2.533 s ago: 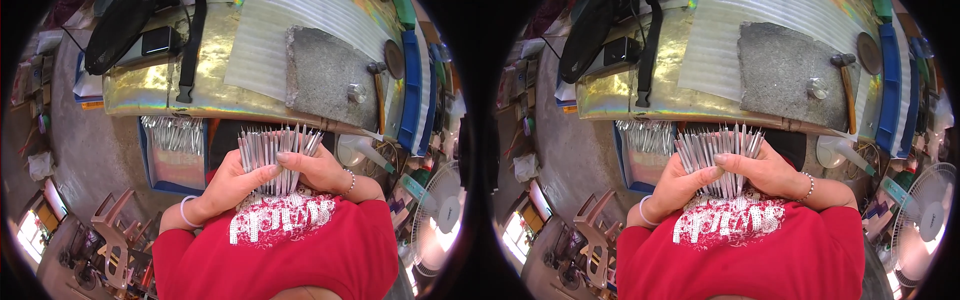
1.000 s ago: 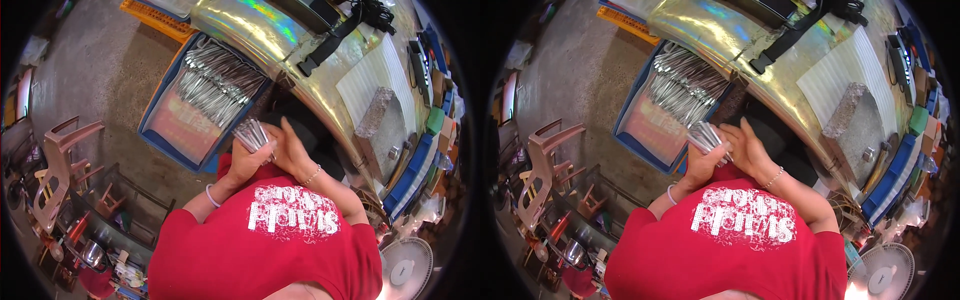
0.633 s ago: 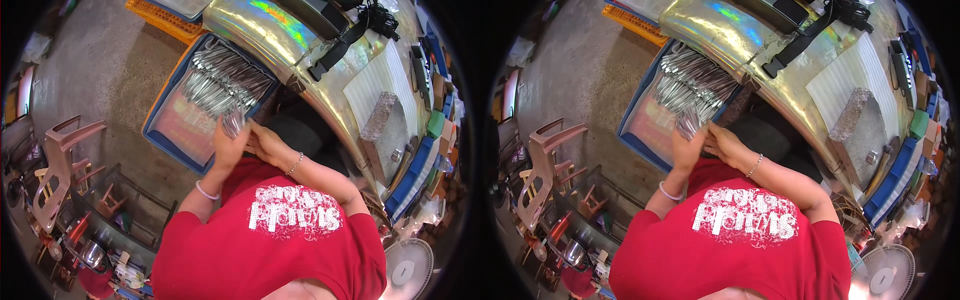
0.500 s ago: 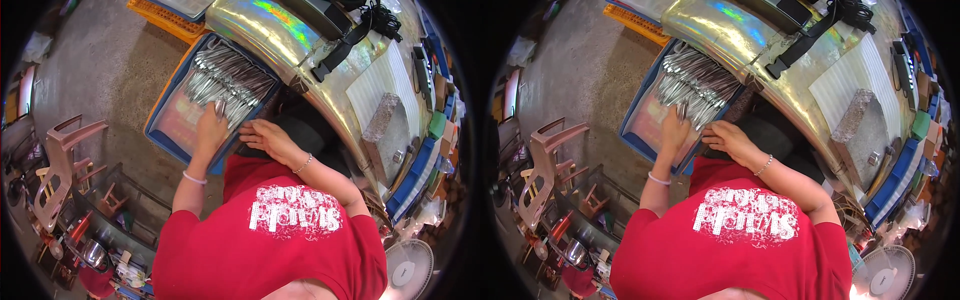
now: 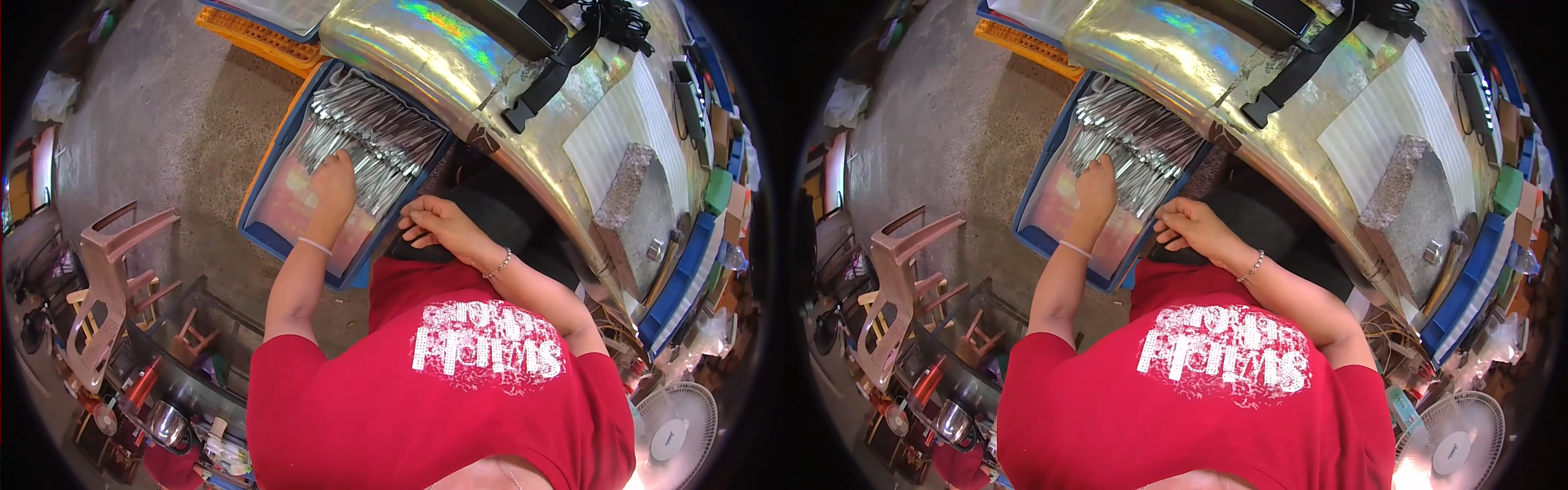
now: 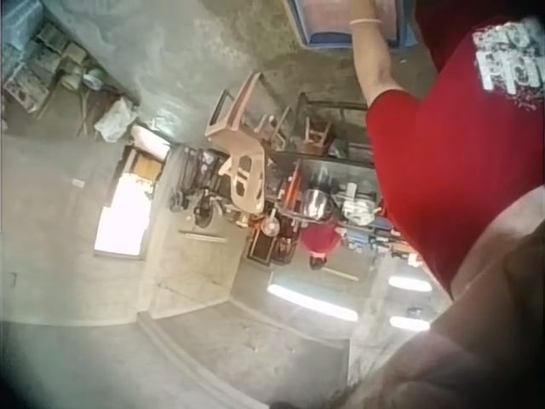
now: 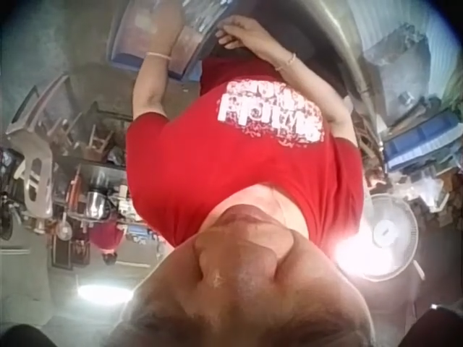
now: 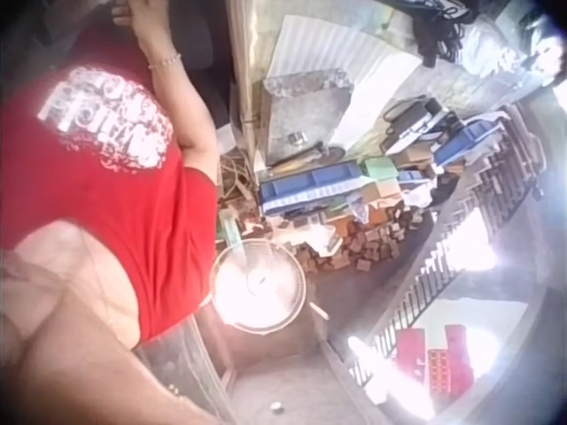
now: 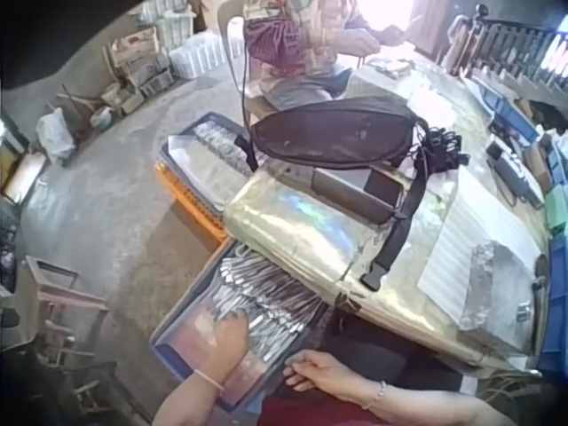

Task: Using a hammer and a punch to assemble small metal components on a stone block.

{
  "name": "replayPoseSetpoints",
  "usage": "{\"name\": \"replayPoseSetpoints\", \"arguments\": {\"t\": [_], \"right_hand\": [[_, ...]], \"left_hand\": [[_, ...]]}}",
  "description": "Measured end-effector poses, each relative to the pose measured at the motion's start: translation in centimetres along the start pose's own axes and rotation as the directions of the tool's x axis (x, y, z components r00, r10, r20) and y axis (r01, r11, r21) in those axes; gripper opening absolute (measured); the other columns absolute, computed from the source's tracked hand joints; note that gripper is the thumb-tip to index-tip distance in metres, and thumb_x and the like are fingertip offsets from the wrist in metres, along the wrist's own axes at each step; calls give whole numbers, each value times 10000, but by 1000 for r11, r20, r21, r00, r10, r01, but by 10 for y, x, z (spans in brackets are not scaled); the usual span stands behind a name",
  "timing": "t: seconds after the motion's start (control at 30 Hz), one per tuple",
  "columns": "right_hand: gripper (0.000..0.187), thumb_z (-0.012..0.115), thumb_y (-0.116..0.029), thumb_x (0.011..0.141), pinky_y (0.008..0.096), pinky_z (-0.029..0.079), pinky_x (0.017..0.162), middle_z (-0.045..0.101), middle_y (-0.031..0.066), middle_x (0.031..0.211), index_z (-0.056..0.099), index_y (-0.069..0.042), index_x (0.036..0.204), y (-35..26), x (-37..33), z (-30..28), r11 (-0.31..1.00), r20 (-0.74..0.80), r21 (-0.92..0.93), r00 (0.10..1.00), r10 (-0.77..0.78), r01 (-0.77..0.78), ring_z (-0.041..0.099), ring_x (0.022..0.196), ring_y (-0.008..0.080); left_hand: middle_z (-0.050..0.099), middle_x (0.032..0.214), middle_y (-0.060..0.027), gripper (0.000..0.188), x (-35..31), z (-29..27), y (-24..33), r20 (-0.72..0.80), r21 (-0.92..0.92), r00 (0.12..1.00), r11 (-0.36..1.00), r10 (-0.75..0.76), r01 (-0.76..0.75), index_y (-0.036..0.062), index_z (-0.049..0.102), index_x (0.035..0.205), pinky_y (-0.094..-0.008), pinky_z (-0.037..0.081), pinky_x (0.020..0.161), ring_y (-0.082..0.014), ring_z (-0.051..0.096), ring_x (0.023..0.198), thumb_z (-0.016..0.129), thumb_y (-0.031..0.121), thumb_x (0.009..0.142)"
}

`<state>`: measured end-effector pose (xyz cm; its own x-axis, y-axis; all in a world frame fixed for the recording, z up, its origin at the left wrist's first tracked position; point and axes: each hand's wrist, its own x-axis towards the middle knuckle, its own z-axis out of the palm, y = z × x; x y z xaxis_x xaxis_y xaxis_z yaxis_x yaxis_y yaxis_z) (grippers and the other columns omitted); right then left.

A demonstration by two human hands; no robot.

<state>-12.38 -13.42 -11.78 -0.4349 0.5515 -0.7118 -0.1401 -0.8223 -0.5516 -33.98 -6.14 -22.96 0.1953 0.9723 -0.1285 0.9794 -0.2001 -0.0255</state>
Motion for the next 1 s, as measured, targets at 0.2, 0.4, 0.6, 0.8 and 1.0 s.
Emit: {"name": "replayPoseSetpoints", "arguments": {"t": [0.2, 0.4, 0.6, 0.8, 1.0], "right_hand": [[256, 488, -222, 955, 252, 523, 708, 599, 63, 991, 530, -19, 1104, -3, 1, -4, 1000, -18, -9, 1000, 14, -15, 599, 843, 128], [244, 489, -215, 952, 245, 525, 680, 597, 57, 979, 535, -21, 1093, -4, 5, -3, 1000, -4, -16, 1000, 20, -20, 596, 824, 120], [232, 484, -206, 952, 245, 524, 663, 601, 56, 968, 536, -24, 1086, -5, 4, -5, 1000, -15, 6, 1000, 25, -25, 600, 809, 119], [224, 485, -209, 948, 239, 512, 638, 608, 54, 972, 539, -41, 1085, -8, 6, 0, 998, -27, -30, 998, 62, -62, 603, 807, 120], [223, 485, -213, 947, 238, 508, 639, 616, 52, 972, 541, -49, 1087, -7, 6, -1, 998, -44, -39, 998, 54, -56, 605, 799, 120]], "left_hand": [[595, 888, -188, 279, 7, -9, 8, 138, -129, 990, 991, -22, 40, 31, 501, 940, -439, 526, 656, -360, 627, 788, 636, 142, 722], [593, 912, -159, 196, -3, -13, 3, 125, -155, 992, 988, 7, 12, 35, 547, 899, -419, 523, 675, -332, 612, 852, 606, 131, 739], [597, 988, -192, 263, -16, -17, -23, -157, -558, 974, 829, -162, 48, -19, 567, 1040, -372, 477, 810, -327, 577, 940, 558, 117, 815], [573, 1134, -205, 344, -47, 45, -59, 1, -935, 693, 245, -721, 255, -88, 499, 1166, -335, 415, 933, -272, 548, 1078, 493, 155, 923], [508, 1220, -215, 356, -45, 62, -24, -31, -929, 667, 268, -744, 256, -92, 433, 1221, -345, 368, 986, -287, 486, 1150, 444, 118, 934]]}}
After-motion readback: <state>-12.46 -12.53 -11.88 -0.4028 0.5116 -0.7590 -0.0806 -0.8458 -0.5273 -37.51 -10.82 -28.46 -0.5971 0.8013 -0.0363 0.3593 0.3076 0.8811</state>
